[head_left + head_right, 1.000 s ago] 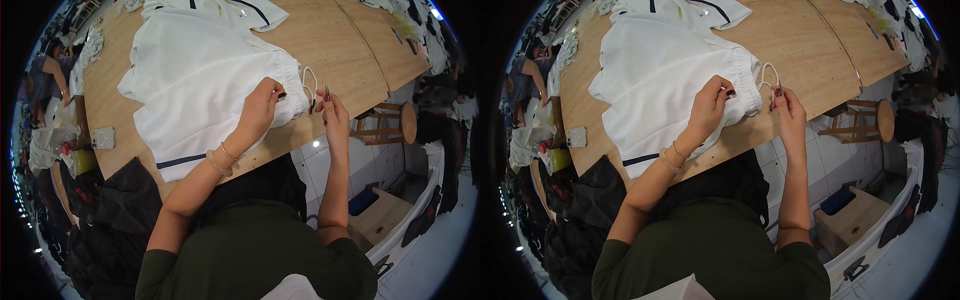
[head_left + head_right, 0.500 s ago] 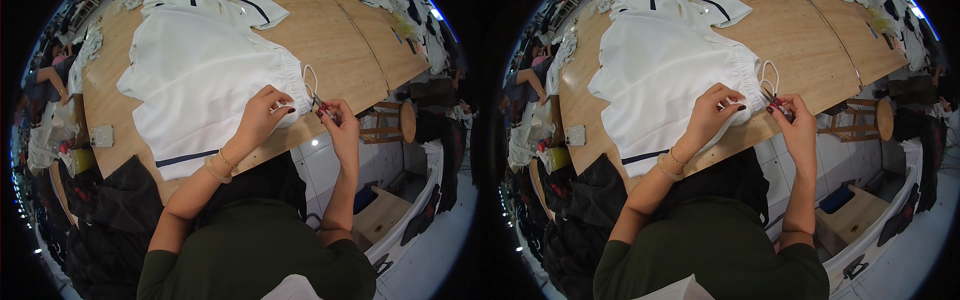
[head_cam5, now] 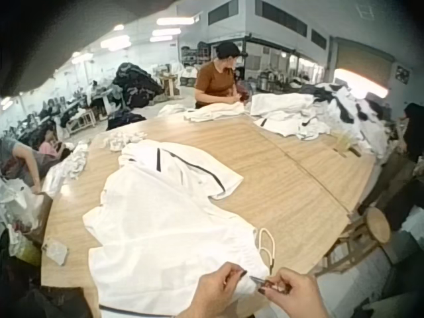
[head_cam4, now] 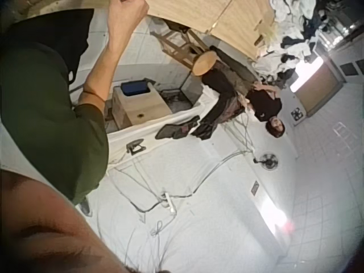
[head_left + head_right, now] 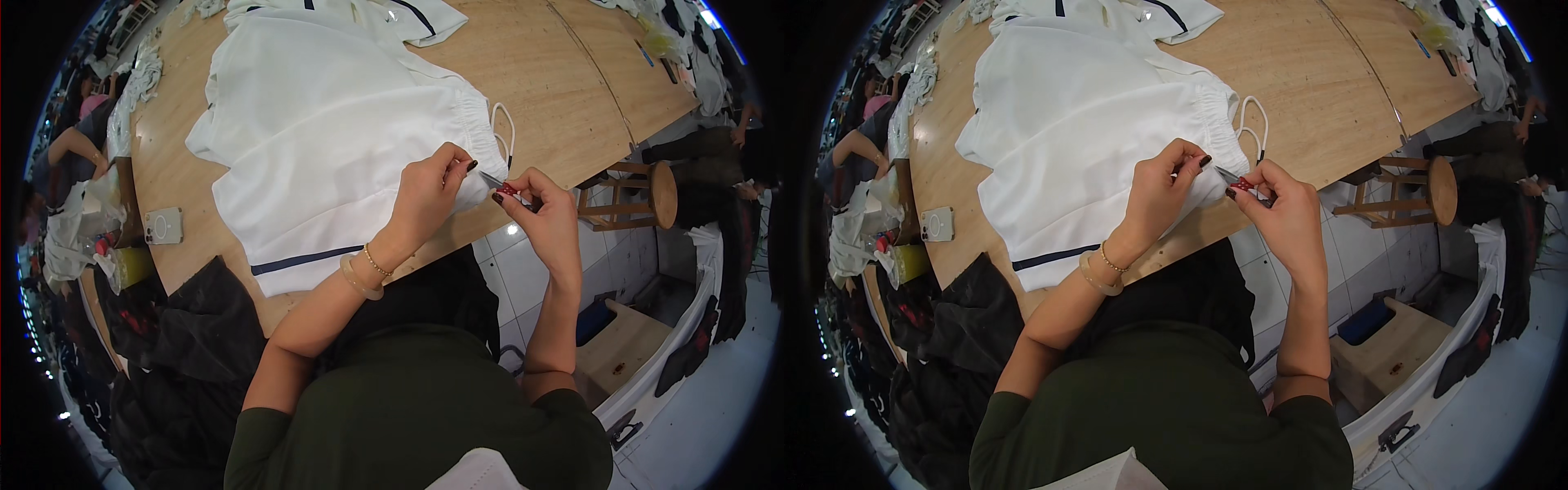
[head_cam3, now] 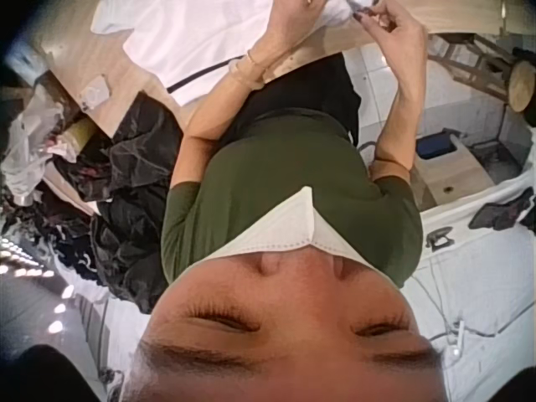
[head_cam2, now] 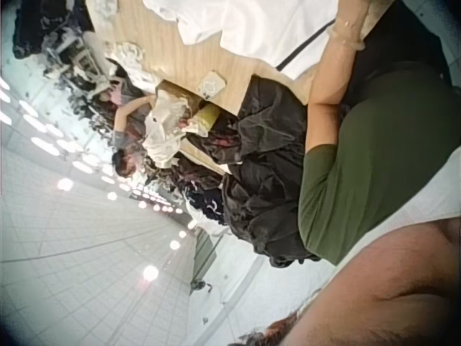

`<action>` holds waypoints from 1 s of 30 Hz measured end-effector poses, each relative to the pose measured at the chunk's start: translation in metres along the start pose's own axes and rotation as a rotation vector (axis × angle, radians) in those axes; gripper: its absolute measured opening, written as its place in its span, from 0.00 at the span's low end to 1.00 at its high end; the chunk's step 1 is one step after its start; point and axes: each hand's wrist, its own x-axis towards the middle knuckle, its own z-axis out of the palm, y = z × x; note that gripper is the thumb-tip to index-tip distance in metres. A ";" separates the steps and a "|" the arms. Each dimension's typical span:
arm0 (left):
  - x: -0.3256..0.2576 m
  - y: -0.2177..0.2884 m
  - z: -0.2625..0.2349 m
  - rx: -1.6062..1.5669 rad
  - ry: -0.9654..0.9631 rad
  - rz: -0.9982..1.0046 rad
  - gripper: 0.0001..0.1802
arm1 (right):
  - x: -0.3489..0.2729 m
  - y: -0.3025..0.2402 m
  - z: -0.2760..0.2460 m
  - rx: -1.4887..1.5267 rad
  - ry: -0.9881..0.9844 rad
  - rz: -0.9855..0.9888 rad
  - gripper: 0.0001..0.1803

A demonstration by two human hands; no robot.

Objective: Trimming loose threads from white shorts using small scissors in a factory setting.

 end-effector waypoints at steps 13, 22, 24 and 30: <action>-0.002 0.006 -0.004 0.025 -0.059 -0.029 0.04 | 0.003 -0.008 0.003 -0.093 -0.005 -0.040 0.11; 0.001 0.002 -0.021 -0.457 -0.245 -0.337 0.09 | 0.010 0.011 0.011 0.269 0.286 -0.141 0.10; 0.001 0.005 -0.024 -0.487 -0.295 -0.384 0.11 | 0.008 0.015 0.010 0.196 0.080 -0.054 0.12; -0.002 0.008 -0.026 -0.586 -0.341 -0.345 0.18 | 0.014 0.034 0.037 0.223 0.086 -0.193 0.11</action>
